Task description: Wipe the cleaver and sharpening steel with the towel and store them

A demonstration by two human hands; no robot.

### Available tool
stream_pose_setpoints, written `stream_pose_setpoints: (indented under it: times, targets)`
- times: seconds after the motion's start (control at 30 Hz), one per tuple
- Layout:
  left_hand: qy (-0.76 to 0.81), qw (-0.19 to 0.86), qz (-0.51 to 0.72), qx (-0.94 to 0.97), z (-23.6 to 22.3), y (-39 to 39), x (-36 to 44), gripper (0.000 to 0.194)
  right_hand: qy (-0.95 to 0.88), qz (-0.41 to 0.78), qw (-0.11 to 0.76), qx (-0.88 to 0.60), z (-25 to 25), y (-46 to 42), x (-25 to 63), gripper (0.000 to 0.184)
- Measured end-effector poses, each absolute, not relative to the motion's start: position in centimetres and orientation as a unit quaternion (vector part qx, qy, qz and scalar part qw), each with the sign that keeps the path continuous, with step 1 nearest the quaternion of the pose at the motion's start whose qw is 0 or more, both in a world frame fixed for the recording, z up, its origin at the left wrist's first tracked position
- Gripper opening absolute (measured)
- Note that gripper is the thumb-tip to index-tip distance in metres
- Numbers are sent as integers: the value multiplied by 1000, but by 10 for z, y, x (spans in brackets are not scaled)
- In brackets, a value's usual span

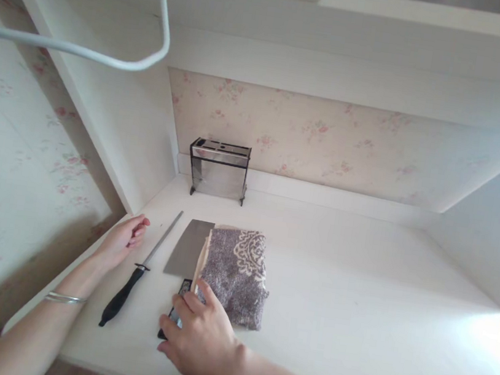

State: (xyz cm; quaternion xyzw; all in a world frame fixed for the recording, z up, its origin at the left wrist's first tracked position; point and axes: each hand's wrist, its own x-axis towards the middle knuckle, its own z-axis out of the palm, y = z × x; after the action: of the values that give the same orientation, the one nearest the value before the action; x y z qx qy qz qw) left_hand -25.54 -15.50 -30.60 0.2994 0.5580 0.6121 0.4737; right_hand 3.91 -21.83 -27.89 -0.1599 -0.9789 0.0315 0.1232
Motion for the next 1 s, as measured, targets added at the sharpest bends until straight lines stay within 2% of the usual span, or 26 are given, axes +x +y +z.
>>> stream_pose_setpoints:
  times: [0.23,0.4,0.73,0.83,1.0]
  targets:
    - [561,475,611,294,-306,-155,-256,27,-976,-17,156,-153,-297,-219,23,30]
    - [559,479,615,284,-304,-155,-255,25,-977,-11,148,-154,-300,-217,17,32]
    - [552,487,619,275,-304,-153,-256,23,-979,-12,140,-145,-300,-212,9,21]
    - [552,489,617,275,-303,-153,-256,24,-978,7,138,-156,-299,-213,7,25]
    - [551,489,615,280,-305,-153,-258,25,-974,65,145,-161,-277,-215,20,45]
